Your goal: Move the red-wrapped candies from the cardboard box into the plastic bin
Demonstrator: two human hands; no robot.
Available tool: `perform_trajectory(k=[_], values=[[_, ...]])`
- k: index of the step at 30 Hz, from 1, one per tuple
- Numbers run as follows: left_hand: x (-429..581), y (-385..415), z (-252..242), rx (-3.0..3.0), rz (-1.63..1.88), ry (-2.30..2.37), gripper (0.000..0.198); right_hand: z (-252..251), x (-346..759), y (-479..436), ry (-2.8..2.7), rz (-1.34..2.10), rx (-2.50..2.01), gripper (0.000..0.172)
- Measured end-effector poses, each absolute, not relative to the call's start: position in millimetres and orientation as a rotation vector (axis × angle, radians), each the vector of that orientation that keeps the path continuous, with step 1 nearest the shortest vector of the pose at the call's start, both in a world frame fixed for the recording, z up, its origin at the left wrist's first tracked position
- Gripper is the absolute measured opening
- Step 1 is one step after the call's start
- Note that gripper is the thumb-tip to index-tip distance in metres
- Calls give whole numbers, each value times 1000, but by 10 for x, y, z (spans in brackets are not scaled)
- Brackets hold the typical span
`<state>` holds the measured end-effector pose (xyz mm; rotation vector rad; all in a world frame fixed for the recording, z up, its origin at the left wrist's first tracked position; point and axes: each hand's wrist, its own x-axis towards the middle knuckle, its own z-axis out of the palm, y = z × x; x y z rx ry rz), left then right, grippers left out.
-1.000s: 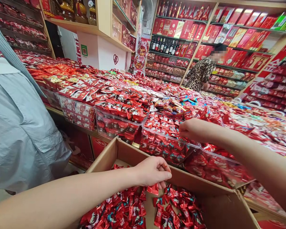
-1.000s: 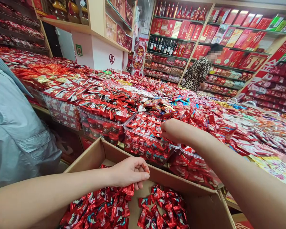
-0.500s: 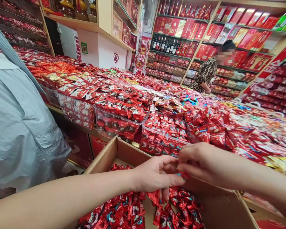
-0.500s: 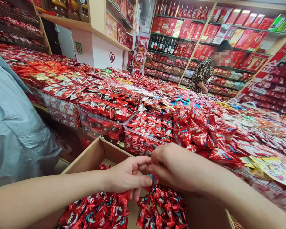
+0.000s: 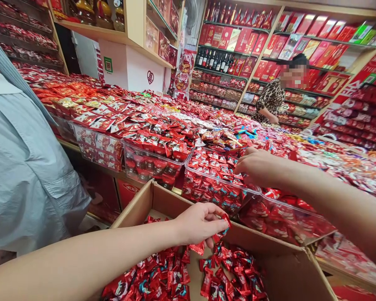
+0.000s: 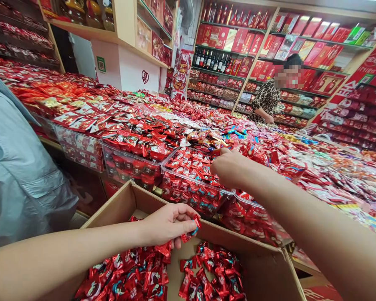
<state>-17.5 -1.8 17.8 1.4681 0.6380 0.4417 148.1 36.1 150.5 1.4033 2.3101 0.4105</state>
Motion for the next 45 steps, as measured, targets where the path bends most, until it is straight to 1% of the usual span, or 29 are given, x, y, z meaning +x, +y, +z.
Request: perform_trajectory(k=[3,11,17,22,25,29,34,41,45], values=[[-183,-17,193,1475,443,643,36,1395,1466,424,2173,472,1393,20],[-217,-8,233,1537,386,674,39,1317,1500,456,2186,434,1348,15],[-222,-18,256,1567,371,700,38,1444,1535,418,2209,268,1346,21],[-213,-9,234,1573,367,709,40,1502,1528,395,2149,178,1421,25],[-207,-2,222,1570,365,724,42,1489,1436,367,2118,180,1407,29],[-207,3,217,1574,362,743,41,1483,1334,325,2097,226,1367,24],[-209,7,209,1584,365,738,41,1483,1341,304,2140,287,1339,22],[-209,11,190,1585,353,746,42,1396,1439,357,2199,225,1382,26],[-206,27,156,1570,400,719,38,1465,1471,337,2212,205,1433,27]])
